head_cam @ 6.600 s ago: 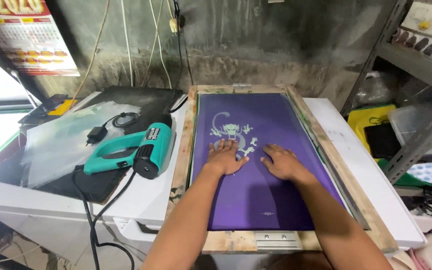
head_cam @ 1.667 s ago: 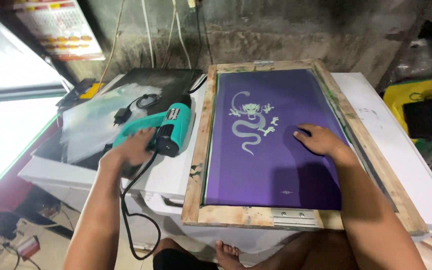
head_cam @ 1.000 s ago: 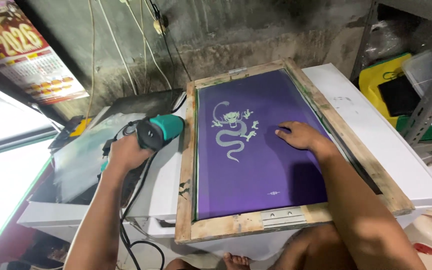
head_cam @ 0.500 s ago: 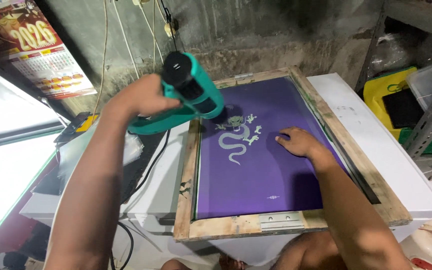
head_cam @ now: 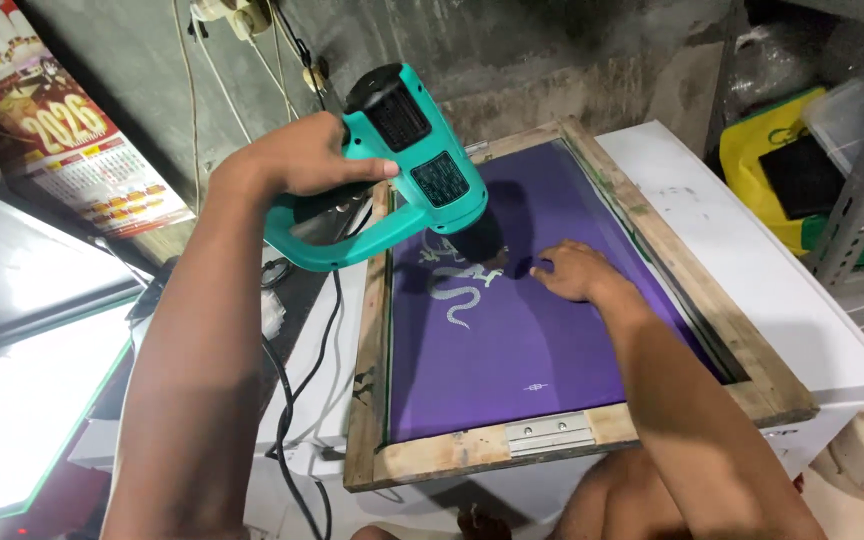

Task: Rubbing the surface of a screen printing frame with hands to check or smooth the emulsion, followed by picking up a heat gun.

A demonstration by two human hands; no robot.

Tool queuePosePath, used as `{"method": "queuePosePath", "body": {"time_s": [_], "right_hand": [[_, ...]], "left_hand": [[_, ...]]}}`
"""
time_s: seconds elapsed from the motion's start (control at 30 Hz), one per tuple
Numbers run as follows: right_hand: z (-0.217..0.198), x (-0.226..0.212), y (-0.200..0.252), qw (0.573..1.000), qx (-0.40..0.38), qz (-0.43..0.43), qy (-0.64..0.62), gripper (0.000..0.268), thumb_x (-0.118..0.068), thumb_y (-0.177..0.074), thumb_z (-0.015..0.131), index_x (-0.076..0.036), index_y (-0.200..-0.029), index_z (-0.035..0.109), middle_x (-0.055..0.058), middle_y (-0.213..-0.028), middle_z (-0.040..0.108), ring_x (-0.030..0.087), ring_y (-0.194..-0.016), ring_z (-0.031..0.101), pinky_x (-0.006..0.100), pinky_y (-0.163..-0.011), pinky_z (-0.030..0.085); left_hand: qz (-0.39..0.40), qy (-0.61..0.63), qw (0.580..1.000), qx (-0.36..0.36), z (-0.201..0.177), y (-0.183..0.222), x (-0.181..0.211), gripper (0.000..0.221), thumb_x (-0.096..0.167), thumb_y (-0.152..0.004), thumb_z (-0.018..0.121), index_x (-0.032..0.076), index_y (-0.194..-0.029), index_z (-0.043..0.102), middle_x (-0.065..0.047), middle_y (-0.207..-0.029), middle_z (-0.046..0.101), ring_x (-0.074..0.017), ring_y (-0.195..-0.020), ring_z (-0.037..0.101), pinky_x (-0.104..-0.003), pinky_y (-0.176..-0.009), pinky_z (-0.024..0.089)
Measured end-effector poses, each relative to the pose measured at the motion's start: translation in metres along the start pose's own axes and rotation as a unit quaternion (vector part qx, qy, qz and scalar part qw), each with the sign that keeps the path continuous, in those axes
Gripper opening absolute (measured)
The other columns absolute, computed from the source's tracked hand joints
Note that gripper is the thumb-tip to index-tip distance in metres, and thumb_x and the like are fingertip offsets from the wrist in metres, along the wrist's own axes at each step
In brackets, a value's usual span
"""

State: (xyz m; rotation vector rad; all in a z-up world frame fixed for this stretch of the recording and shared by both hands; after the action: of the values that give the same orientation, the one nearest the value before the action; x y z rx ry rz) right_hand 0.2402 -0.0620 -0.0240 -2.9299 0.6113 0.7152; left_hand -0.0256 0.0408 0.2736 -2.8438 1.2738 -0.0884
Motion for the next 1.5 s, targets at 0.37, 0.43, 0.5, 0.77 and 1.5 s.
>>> {"method": "queuePosePath", "body": {"time_s": [0.37,0.43,0.5,0.77,1.5], "right_hand": [[0.002,0.004,-0.003,1.0,-0.001,0.004,-0.004,0.058,-0.047,-0.102,0.049,-0.012,-0.147,0.06,0.023,-0.154,0.053,0.042,-0.147,0.044,0.063,-0.118,0.034],[0.003,0.003,-0.002,1.0,-0.006,0.004,-0.001,0.058,-0.046,-0.103,0.048,-0.012,-0.148,0.059,0.023,-0.154,0.052,0.042,-0.148,0.043,0.062,-0.118,0.034],[0.001,0.0,-0.005,1.0,-0.007,0.001,0.005,0.058,-0.046,-0.103,0.048,-0.012,-0.149,0.058,0.023,-0.155,0.051,0.042,-0.149,0.042,0.062,-0.119,0.033],[-0.007,-0.005,0.009,1.0,-0.009,0.009,-0.005,0.058,-0.045,-0.103,0.047,-0.012,-0.149,0.058,0.022,-0.156,0.051,0.039,-0.15,0.04,0.061,-0.12,0.032],[-0.139,-0.187,0.072,0.791,-0.108,-0.002,-0.602,0.075,-0.085,-0.078,0.035,-0.018,-0.097,0.062,0.005,-0.081,0.063,0.023,-0.075,0.065,0.044,-0.073,0.055]], "left_hand": [[0.015,-0.018,1.0,0.005,0.001,-0.016,0.008,0.066,0.064,-0.083,0.074,0.01,-0.055,0.05,-0.011,-0.054,0.048,-0.03,-0.05,0.047,-0.043,-0.058,0.042],[0.021,0.001,1.0,0.003,0.004,-0.011,0.011,0.067,0.068,-0.082,0.074,0.01,-0.055,0.051,-0.009,-0.053,0.048,-0.028,-0.048,0.046,-0.042,-0.057,0.042],[0.026,0.02,0.999,0.009,0.001,-0.008,0.015,0.069,0.071,-0.081,0.075,0.011,-0.055,0.052,-0.008,-0.053,0.049,-0.0259,-0.047,0.045,-0.041,-0.056,0.041],[0.025,0.013,1.0,-0.006,0.009,-0.029,0.015,0.066,0.07,-0.084,0.069,0.012,-0.053,0.064,-0.01,-0.054,0.062,-0.0294,-0.05,0.056,-0.04,-0.059,0.046],[-0.07,0.354,0.932,0.026,0.055,-0.015,0.096,0.024,0.016,-0.083,0.038,0.009,-0.086,0.061,-0.009,-0.082,0.065,-0.0212,-0.064,0.055,-0.039,-0.051,0.034]]}}
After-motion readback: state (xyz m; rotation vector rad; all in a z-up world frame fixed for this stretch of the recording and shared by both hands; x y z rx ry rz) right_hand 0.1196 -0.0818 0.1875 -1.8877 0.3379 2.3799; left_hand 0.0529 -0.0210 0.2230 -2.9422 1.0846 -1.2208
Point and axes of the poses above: each hand's wrist, its own y-axis away from the middle knuckle, its own z-axis out of the palm, x = y × z, the point moved 5 cm from there along -y, towards the middle knuckle
